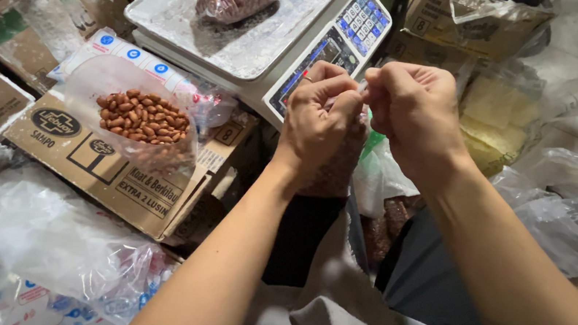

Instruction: The person weighs peanuts on a digital scale, pours them into small plastic bags, and ties the bags closed. The process is repeated multiple times with consistent handling of peanuts and bags.

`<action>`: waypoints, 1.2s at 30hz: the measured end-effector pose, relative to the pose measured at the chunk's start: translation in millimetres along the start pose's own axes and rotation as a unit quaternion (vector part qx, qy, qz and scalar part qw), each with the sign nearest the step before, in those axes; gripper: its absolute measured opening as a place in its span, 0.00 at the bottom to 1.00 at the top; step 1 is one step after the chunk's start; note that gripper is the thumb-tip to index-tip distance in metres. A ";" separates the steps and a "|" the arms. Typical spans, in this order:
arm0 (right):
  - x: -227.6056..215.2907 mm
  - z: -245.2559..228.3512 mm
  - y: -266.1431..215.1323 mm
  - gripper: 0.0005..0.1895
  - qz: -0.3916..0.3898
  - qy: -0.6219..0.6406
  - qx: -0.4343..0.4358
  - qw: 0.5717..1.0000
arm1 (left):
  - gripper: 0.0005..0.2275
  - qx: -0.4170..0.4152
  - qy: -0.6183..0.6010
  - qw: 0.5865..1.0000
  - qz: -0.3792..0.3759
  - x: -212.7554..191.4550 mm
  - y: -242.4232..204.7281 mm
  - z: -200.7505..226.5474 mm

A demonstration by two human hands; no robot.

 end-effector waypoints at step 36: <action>-269.3 112.3 -27.2 0.24 0.294 0.270 0.148 0.905 | 0.23 -0.366 -0.096 0.899 -0.220 189.6 5.2 -101.6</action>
Point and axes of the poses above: each hand's wrist, its own y-axis towards the middle knuckle, its own x-axis out of the palm, z = x × y, the point moved 9 cm from there along y, towards the middle knuckle, and after that the axes turned 3 degrees about -z, right-handed, at the moved point
